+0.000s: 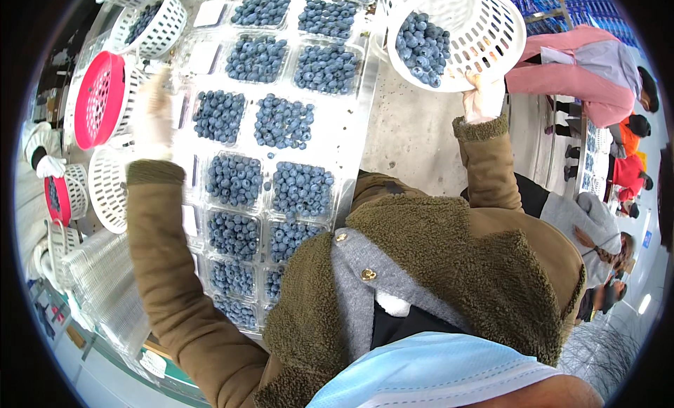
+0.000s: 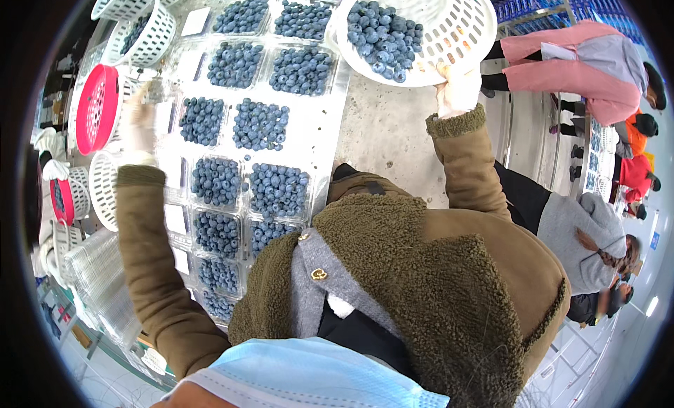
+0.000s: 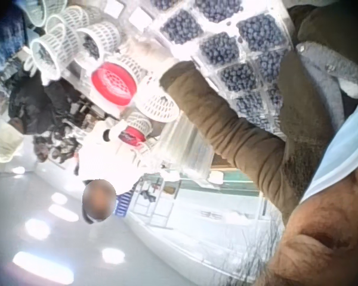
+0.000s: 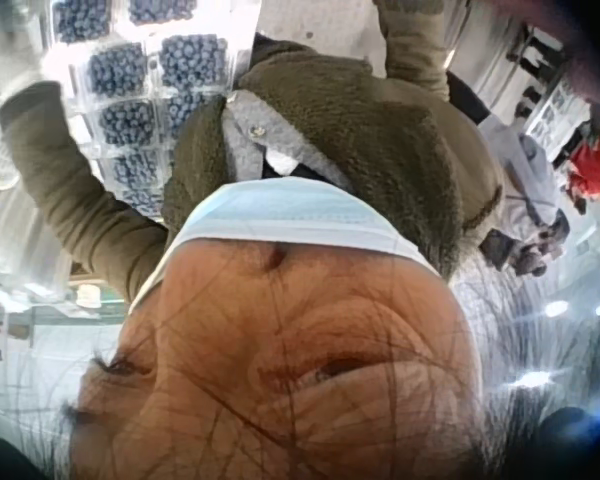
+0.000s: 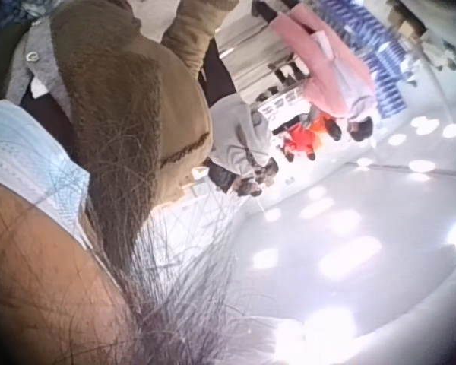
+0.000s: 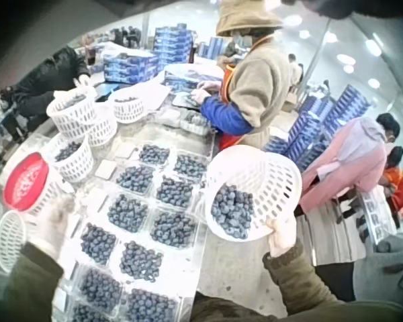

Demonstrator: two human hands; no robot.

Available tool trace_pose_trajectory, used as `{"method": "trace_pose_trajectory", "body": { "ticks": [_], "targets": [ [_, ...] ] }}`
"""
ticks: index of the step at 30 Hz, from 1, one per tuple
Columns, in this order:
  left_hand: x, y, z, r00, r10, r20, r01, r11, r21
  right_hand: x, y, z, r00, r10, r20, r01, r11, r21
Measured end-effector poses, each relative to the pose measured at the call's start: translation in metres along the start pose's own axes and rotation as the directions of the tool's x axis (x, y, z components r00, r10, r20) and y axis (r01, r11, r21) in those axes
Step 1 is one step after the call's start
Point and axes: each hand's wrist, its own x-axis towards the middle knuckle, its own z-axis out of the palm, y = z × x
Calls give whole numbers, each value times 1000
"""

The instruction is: The person pours blueberries from white baskets into clear plastic clamshell containers on a metal table. They then place lids on the filled containers and stack them. The process is repeated with multiple containers.

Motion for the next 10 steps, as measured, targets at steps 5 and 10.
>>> {"method": "trace_pose_trajectory", "body": {
  "ticks": [5,10],
  "targets": [
    [-79,-23,103,906,-399,142,403,915,-2,14,8,-14,997,-75,-1,75,995,73],
    [-90,-42,116,836,107,538,-507,526,683,60,39,-6,944,-257,208,238,965,112]
  ]
}}
